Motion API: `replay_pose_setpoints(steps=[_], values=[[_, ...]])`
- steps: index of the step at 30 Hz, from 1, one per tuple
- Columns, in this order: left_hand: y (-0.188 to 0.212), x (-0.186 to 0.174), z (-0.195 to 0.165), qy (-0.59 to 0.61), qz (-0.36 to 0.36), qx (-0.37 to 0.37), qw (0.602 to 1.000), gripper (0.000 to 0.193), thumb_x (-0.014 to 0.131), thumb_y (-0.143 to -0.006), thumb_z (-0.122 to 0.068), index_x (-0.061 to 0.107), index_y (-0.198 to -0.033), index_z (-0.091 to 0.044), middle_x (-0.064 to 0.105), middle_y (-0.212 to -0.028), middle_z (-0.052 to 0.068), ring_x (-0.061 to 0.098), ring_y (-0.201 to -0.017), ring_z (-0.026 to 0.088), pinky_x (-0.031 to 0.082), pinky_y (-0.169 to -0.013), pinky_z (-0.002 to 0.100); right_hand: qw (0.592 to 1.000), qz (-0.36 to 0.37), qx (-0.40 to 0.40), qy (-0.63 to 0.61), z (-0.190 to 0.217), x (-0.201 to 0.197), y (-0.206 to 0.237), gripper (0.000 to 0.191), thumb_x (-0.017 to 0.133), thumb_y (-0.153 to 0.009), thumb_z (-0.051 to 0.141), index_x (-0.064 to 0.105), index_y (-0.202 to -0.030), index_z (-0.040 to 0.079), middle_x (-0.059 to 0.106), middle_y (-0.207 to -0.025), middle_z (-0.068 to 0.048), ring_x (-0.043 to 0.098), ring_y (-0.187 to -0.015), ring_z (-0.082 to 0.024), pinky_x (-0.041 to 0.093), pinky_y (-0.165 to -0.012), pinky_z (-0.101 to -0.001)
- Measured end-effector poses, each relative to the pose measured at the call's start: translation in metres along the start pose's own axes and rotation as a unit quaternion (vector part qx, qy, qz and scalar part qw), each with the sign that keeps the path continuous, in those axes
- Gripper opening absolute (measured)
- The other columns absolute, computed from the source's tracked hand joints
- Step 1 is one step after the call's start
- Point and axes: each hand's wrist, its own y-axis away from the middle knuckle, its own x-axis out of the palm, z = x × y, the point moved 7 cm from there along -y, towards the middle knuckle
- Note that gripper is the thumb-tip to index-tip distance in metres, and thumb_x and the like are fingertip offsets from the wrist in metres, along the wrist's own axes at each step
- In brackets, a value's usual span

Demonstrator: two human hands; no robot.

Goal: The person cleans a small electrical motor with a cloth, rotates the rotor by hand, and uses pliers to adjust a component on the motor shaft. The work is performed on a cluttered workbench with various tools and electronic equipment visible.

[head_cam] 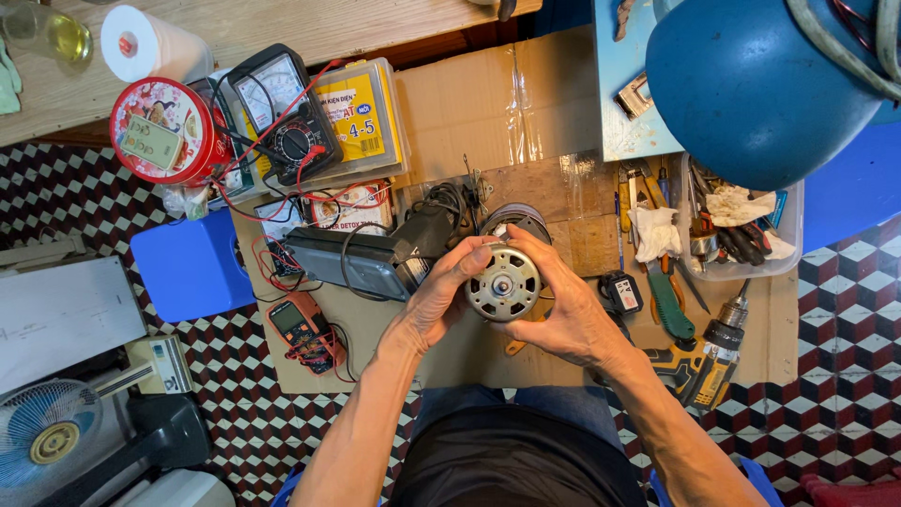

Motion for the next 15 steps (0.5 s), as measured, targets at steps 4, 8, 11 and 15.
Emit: replay_pose_setpoints(steps=[4,8,11,15], values=[[0.004,0.002,-0.007,-0.097,-0.043,-0.011,0.994,0.071,0.075,-0.081,-0.053,0.058,-0.134,-0.009,0.064,-0.120,0.008,0.059,-0.116,0.017,0.047,-0.099,0.032,0.999,0.014,0.025,-0.029,-0.004,0.000,-0.001,0.107,0.088,-0.065,0.021,0.035,-0.156,0.007,0.046,-0.157,-0.014,0.047,-0.146,-0.030,0.038,-0.119,-0.0425],[0.010,0.008,-0.011,-0.100,-0.049,-0.013,0.994,0.071,0.074,-0.079,-0.052,0.061,-0.134,-0.009,0.065,-0.124,0.008,0.058,-0.119,0.017,0.044,-0.102,0.032,0.999,0.020,-0.024,-0.027,0.001,-0.001,-0.001,0.099,0.088,-0.068,0.020,0.038,-0.153,0.007,0.040,-0.162,-0.017,0.042,-0.150,-0.032,0.036,-0.121,-0.0434],[0.012,0.010,-0.014,-0.135,-0.048,0.006,0.990,0.070,0.073,-0.080,-0.053,0.062,-0.134,-0.009,0.065,-0.125,0.009,0.057,-0.121,0.016,0.041,-0.105,0.031,0.999,0.029,-0.028,-0.017,0.001,-0.002,-0.001,0.098,0.087,-0.068,0.018,0.039,-0.152,0.008,0.038,-0.163,-0.017,0.039,-0.150,-0.033,0.035,-0.120,-0.0436],[0.012,0.004,-0.010,-0.138,-0.048,-0.011,0.989,0.069,0.070,-0.082,-0.054,0.062,-0.134,-0.010,0.065,-0.125,0.007,0.055,-0.122,0.015,0.038,-0.105,0.031,0.998,0.067,0.007,-0.019,0.000,-0.006,-0.001,0.099,0.085,-0.069,0.020,0.037,-0.154,0.008,0.038,-0.162,-0.016,0.040,-0.149,-0.033,0.035,-0.120,-0.0434]])
